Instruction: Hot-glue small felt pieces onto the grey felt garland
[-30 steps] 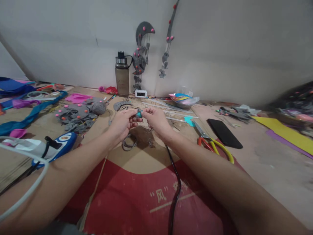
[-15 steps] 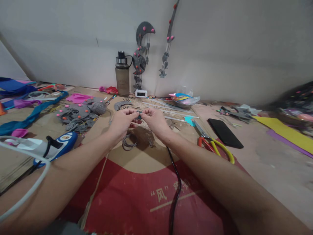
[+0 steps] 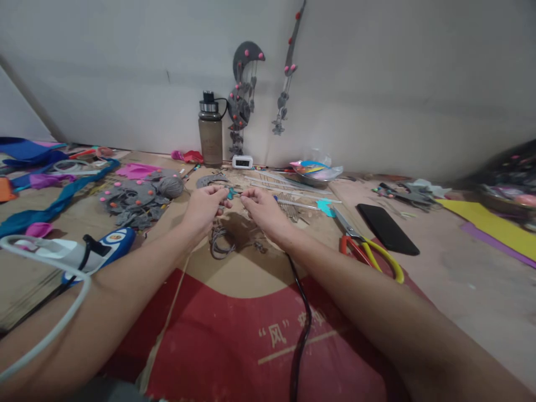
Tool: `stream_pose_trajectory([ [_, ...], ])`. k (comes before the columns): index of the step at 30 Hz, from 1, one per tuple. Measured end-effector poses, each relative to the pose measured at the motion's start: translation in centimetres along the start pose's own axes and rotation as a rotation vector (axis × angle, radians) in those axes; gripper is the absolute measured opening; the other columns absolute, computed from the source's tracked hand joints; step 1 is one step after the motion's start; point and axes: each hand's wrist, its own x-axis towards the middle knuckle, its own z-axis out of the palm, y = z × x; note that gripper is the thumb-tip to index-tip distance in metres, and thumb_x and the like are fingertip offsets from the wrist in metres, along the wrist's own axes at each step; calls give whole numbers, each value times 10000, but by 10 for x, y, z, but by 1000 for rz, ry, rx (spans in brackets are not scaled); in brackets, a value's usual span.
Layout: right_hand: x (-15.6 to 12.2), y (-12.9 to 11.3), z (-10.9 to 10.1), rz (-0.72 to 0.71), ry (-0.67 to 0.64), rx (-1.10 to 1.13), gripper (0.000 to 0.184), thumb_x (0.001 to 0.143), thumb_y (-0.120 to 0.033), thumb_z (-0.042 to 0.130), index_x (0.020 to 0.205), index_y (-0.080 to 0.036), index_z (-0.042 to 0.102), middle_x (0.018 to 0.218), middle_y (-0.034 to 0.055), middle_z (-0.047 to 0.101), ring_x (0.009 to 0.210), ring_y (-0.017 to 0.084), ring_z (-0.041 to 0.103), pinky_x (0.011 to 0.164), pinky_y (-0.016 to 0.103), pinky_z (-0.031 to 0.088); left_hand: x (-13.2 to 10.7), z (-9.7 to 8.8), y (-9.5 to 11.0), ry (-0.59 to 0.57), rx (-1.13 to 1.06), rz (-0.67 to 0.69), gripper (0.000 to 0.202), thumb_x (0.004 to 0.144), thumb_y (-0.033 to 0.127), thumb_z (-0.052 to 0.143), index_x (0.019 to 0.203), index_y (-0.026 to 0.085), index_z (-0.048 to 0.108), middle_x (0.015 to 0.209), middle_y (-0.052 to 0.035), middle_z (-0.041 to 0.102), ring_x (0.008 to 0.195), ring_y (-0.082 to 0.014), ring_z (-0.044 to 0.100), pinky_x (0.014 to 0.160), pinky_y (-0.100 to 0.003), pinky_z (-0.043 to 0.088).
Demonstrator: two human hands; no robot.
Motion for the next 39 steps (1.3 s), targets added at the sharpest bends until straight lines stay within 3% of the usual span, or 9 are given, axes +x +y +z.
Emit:
stream_pose_trajectory([
  [10,-2,-10,-12,103,-131,-8,163,806,-306,490,758,-177,578,461,-88,330,397,60,279,408,201,237,27,-22,-1,175,-132,41,93,679,129,592,623,139,518,505,31,490,431,-61,480,326,-129,231],
  [16,-2,-21,-30,204,-452,-45,108,794,-233,544,704,-182,576,492,-64,459,363,47,358,356,181,271,29,-25,5,241,-225,20,100,663,135,600,624,142,507,503,35,485,427,-62,480,325,-130,223],
  [20,2,-21,-48,172,-666,-185,165,771,-302,603,662,-181,632,561,-14,597,457,86,511,431,202,389,36,-31,4,269,-309,33,81,649,129,613,655,141,532,509,36,504,436,-60,490,328,-127,233],
  [22,4,-25,-60,112,-702,-306,208,750,-334,636,624,-172,668,591,20,642,528,118,566,487,223,416,37,-32,4,263,-339,33,78,658,145,614,660,141,536,514,40,504,435,-54,487,330,-125,236],
  [24,7,-32,-72,66,-625,-411,283,756,-389,635,588,-167,683,602,45,659,546,136,576,513,243,412,35,-31,5,250,-357,35,80,665,153,612,662,142,533,526,41,507,434,-47,484,332,-123,240],
  [27,12,-38,-84,57,-387,-465,415,833,-454,529,553,-171,647,596,54,648,508,132,549,522,264,394,30,-28,6,216,-359,46,98,651,154,629,675,144,534,544,42,516,446,-46,492,339,-121,251],
  [31,15,-23,-79,63,-143,-689,403,789,-467,586,501,-191,526,475,31,534,474,142,487,511,280,348,24,-23,6,163,-296,80,144,634,184,666,661,142,531,530,49,493,449,-50,489,335,-123,240],
  [36,11,9,-56,39,-8,-785,233,659,-358,707,695,-195,545,617,57,586,609,188,547,543,283,356,21,-21,4,114,-240,144,172,633,221,695,684,144,549,551,50,504,458,-54,496,339,-132,260],
  [39,13,20,-53,100,6,-687,137,628,-234,666,682,-200,545,587,35,576,535,161,520,491,273,345,22,-20,1,86,-243,161,187,625,238,707,697,145,561,549,47,509,467,-60,505,342,-136,263],
])
